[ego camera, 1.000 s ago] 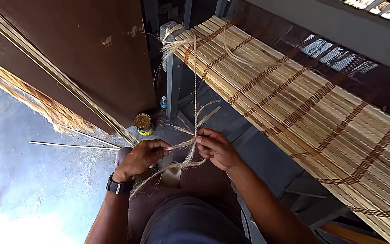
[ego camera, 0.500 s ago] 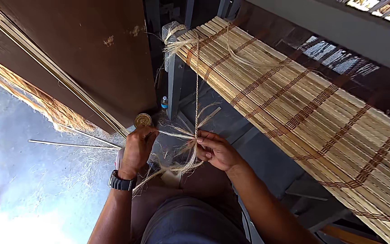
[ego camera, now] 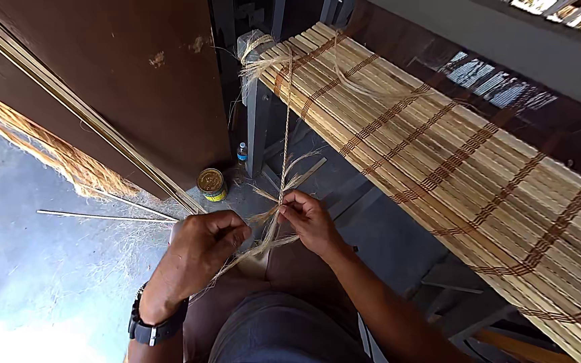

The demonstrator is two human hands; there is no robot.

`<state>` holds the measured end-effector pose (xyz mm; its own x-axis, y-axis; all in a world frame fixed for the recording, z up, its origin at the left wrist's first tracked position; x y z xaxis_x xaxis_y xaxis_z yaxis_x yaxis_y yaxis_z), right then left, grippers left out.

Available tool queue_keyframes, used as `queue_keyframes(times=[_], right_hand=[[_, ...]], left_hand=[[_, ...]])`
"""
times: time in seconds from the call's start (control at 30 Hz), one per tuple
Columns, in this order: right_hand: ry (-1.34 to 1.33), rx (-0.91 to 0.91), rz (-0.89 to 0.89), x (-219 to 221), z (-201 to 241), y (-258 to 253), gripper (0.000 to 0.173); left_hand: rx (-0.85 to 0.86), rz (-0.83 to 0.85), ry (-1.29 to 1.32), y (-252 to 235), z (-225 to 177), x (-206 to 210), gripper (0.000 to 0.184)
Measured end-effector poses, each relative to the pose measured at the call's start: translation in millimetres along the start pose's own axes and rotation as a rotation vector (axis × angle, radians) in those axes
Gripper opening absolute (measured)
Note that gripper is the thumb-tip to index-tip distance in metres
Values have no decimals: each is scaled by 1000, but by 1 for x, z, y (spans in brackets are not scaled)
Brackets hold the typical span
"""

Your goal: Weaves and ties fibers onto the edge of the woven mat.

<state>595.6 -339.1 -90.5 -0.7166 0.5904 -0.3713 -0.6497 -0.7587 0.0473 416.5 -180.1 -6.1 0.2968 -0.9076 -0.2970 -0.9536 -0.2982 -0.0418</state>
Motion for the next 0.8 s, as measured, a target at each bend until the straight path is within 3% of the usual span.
queue_keyframes(times=[0.17,0.37,0.43,0.5,0.63,0.7,0.8], right_hand=[[-444,167,55,-1,11,7,7],[-690,328,166,-10,18,11,7],[-670,309,134,-8,17,10,6],[-630,284,90,-7,17,10,7],[-604,278,87,-4,18,7,5],[-607,279,94,-3,19,6,6],[-602,268,108,-2,21,6,8]], left_hand=[[109,397,-221,5,-6,57,23],[-69,474,-406,-3,30,77,24],[-65,451,-365,-4,28,69,24],[-8,324,-327,-5,20,58,26],[166,-199,-454,-14,6,41,29],[133,-225,-528,-21,10,41,36],[24,-64,-458,-34,26,40,37]])
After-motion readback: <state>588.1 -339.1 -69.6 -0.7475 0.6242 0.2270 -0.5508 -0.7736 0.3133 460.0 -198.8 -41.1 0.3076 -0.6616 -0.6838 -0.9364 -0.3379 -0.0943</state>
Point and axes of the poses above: each hand's wrist, its own y-axis away from the middle knuckle, its own x-axis out of the palm, z = x × y, the point moved 3 cm from there along -y, towards the middle knuckle, and after that the axes turned 14 degrees about y, right-handed, at the moved point
